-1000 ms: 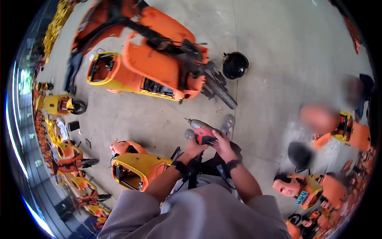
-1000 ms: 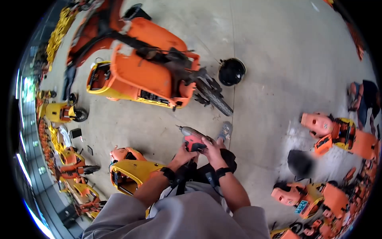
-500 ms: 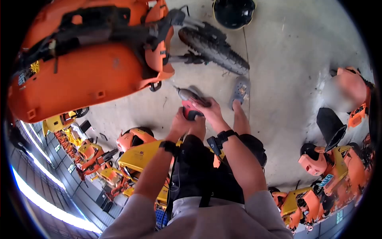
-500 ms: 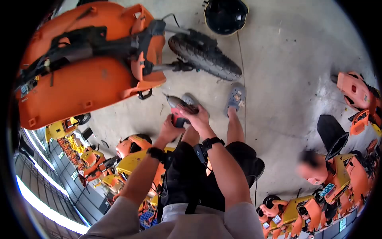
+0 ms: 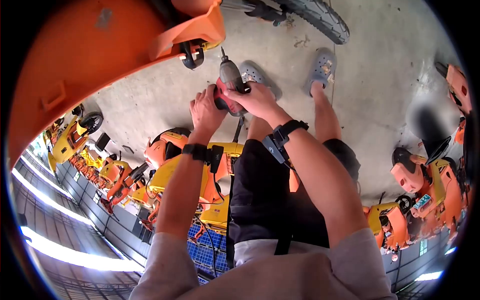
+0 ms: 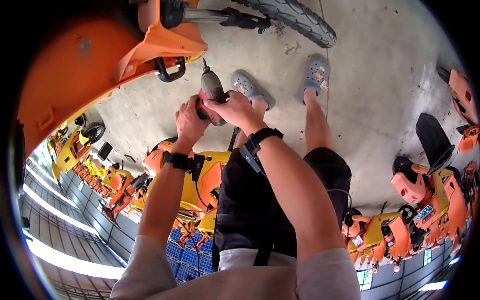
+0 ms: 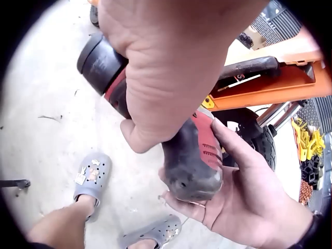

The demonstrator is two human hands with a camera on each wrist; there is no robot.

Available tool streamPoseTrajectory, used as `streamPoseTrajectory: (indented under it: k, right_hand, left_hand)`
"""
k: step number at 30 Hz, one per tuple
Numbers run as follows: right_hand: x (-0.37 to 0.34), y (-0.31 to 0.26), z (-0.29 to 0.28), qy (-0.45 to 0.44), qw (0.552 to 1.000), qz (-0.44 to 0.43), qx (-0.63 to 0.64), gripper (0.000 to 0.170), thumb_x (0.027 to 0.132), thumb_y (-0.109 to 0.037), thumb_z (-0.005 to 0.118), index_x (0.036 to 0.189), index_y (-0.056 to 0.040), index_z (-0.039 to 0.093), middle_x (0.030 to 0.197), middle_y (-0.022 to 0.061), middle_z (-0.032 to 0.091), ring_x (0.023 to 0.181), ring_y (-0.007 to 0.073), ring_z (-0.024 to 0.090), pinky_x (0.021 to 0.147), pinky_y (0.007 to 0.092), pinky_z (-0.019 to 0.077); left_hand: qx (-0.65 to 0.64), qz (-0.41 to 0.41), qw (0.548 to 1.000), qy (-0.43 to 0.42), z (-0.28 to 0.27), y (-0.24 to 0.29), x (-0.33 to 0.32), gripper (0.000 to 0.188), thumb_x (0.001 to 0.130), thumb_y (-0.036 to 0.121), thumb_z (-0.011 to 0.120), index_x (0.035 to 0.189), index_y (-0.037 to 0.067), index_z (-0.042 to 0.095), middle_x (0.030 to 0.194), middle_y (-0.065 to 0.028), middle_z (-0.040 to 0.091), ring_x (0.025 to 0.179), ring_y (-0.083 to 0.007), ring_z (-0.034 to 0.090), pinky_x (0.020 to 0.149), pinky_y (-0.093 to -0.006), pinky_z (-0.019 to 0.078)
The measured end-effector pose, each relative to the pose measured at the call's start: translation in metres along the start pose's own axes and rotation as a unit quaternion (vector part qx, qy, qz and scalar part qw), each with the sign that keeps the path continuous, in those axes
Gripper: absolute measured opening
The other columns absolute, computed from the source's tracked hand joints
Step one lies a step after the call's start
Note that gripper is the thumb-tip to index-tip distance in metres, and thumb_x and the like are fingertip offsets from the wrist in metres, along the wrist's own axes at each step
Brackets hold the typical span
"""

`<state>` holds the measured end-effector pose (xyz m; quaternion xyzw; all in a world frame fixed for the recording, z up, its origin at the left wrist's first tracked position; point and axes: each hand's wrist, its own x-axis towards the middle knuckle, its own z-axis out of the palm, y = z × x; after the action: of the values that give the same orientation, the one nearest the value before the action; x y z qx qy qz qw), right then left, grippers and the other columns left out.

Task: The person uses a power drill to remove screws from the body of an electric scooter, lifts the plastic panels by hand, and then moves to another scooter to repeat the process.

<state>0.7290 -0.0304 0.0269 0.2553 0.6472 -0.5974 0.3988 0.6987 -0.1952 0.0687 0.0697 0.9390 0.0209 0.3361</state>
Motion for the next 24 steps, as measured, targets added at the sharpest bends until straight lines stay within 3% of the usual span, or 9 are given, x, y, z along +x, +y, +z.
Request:
streamPoseTrajectory:
  k: [3,6,13,16,24]
  right_hand:
    - [-0.005,-0.018,-0.001,-0.005,1.0,0.001,0.002,0.067,0.073,-0.06,0.068,0.098,0.0024,0.067,0.089,0.0193,0.069,0.086,0.0326,0.067,0.076,0.0377,0.0503]
    - [0.006,-0.02,0.009,0.019,1.0,-0.018,0.007,0.064,0.071,-0.055,0.07,0.089,0.0064,0.066,0.083,0.0237,0.067,0.08,0.0341,0.067,0.073,0.0383,0.0521]
    - [0.017,-0.018,0.017,-0.002,1.0,0.0,-0.002,0.063,0.074,-0.051,0.069,0.095,0.0075,0.065,0.086,0.0232,0.068,0.083,0.0345,0.067,0.075,0.0393,0.0519]
    - [0.019,-0.012,0.018,-0.033,0.999,0.003,0.002,0.065,0.077,-0.056,0.066,0.103,0.0043,0.065,0.097,0.0244,0.067,0.093,0.0339,0.065,0.081,0.0392,0.0493]
    - [0.024,-0.004,0.024,-0.035,0.998,0.015,0.042,0.054,0.081,-0.046,0.068,0.107,0.0019,0.063,0.1,0.0201,0.067,0.095,0.0316,0.064,0.084,0.0363,0.048]
  left_hand:
    - [0.015,0.023,0.999,0.038,0.006,-0.014,0.01,0.057,0.065,0.012,0.071,0.119,0.012,0.051,0.1,-0.007,0.061,0.102,-0.0276,0.056,0.091,-0.0414,0.0385]
    - [0.006,0.018,0.998,0.06,0.011,-0.021,0.013,0.055,0.065,0.011,0.069,0.118,0.013,0.053,0.1,-0.0058,0.061,0.101,-0.0272,0.055,0.092,-0.0407,0.0377]
    - [0.034,0.043,0.994,0.092,0.01,-0.03,0.022,0.054,0.065,0.01,0.069,0.117,0.015,0.055,0.1,-0.0051,0.062,0.101,-0.0271,0.056,0.094,-0.0404,0.0373]
    - [0.052,0.05,0.992,0.107,0.013,-0.032,0.02,0.056,0.064,0.009,0.069,0.118,0.015,0.056,0.1,-0.0048,0.062,0.101,-0.0269,0.055,0.095,-0.0404,0.0368]
    - [0.048,0.042,0.99,0.125,0.018,-0.031,0.021,0.059,0.061,0.007,0.069,0.117,0.014,0.055,0.1,-0.0029,0.06,0.102,-0.0252,0.052,0.098,-0.0406,0.0326]
